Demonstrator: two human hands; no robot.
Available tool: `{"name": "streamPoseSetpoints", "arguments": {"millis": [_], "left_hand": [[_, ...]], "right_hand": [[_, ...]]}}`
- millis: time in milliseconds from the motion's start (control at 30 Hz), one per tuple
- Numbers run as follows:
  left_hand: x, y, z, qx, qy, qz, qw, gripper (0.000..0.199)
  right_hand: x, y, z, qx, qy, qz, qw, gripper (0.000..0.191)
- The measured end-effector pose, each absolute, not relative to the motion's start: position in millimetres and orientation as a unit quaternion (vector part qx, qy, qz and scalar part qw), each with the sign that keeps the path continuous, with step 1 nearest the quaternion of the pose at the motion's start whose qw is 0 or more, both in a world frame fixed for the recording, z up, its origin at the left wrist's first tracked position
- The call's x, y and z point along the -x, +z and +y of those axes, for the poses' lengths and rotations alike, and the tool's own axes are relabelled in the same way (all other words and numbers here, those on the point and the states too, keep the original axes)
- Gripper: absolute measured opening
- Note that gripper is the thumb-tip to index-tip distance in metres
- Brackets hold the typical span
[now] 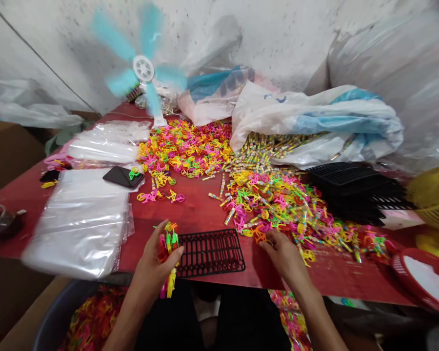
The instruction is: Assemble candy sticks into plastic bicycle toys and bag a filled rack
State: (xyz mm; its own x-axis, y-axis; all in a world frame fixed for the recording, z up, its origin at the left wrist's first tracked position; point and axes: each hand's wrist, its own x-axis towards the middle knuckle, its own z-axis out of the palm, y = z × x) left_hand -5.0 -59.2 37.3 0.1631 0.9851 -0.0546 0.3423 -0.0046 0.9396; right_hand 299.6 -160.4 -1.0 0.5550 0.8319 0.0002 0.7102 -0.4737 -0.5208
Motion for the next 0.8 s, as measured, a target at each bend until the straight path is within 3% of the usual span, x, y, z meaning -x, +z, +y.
{"name": "streamPoseSetpoints", "arguments": {"millis": [167,267,367,467,533,667,800], "left_hand": [[9.2,48.0,-60.3,-0.693,0.37,0.548,0.289,0.068],[-4.0,69.5,-69.2,-0.732,0.39,0.529,0.178,0.051],[-29.9,87.9,-82.3,-0.761,0.349,0.471,0.278,0.025],[-50.6,96.0,-85.3,-0.705,0.311,0.46,0.441,0.024],[-53.1,98.9,-78.3,-0.637,0.338,0.488,0.492,0.026],[-40.5,106.2,-57.7,-0.53,0.4,0.527,0.53,0.028],[-32.6,111.4,-49.6,-0.488,0.413,0.514,0.571,0.03]], "right_hand": [[-296.3,9.9,-168.2,0.823,0.178,-0.393,0.37,0.03],[-265.2,30.9,-162.6,0.758,0.218,-0.354,0.503,0.036],[-220.4,54.2,-152.5,0.658,0.326,-0.377,0.564,0.03],[-194.1,62.4,-135.9,0.57,0.418,-0.45,0.546,0.025],[-197.3,56.9,-115.0,0.557,0.414,-0.509,0.509,0.022],[-227.7,33.4,-48.0,0.706,0.134,-0.584,0.379,0.014],[-236.1,17.4,2.5,0.73,0.08,-0.575,0.36,0.009]]}}
